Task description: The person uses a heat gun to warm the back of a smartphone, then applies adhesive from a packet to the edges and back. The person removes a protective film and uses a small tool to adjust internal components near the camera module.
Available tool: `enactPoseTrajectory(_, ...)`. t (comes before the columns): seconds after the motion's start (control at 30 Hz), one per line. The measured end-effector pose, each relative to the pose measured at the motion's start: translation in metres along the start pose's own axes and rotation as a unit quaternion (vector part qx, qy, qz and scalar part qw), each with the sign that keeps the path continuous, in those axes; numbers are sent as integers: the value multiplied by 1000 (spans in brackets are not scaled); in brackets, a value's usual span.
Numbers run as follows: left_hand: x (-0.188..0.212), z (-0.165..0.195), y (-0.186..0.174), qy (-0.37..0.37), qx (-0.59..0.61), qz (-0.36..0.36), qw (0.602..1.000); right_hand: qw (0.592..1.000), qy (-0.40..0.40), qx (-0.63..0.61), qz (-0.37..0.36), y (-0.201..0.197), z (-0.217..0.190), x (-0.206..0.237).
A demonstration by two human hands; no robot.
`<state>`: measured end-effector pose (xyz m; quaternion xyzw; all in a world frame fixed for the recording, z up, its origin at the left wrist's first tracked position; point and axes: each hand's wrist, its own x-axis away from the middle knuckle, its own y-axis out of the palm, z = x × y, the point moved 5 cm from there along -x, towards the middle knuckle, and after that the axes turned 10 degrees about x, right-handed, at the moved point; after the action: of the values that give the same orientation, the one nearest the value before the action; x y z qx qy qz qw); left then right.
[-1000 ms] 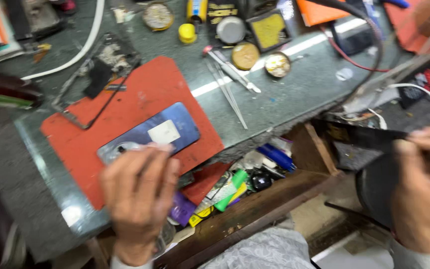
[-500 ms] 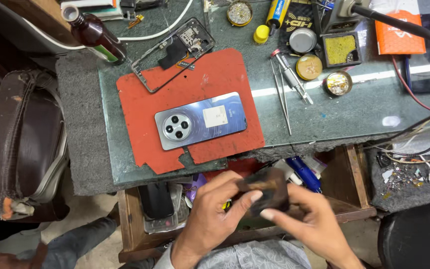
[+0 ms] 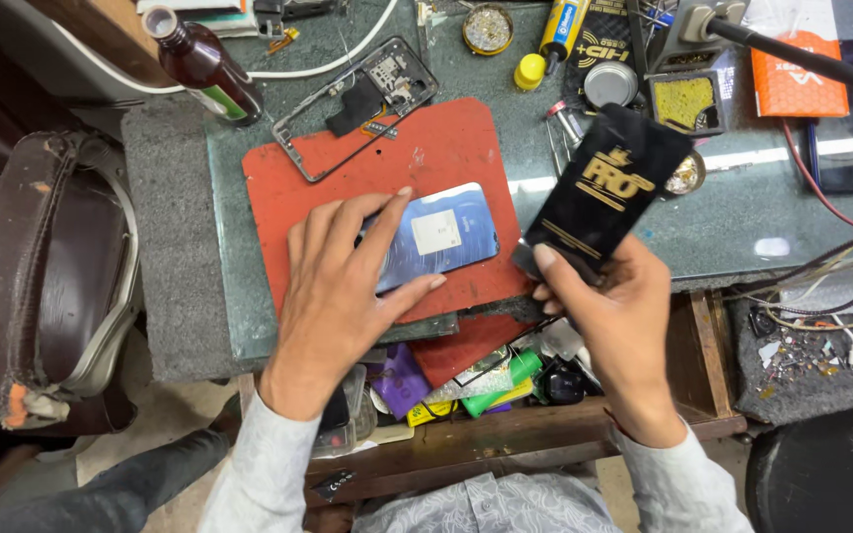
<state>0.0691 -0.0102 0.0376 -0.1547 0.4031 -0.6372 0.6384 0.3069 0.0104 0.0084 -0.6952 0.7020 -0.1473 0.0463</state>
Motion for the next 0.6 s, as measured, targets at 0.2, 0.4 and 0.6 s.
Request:
enactPoseTrajectory(0.2, 11, 0, 11, -41, -21, 56, 997, 999, -39, 4, 12, 18, 4, -15)
enactPoseTrajectory(0.4, 12, -11, 15, -47, -15, 61, 997, 999, -38, 29, 14, 25, 5, -23)
enactPoseTrajectory(0.6, 13, -14, 16, -57, -17, 59, 996, 996, -52, 68, 18, 28, -3, -23)
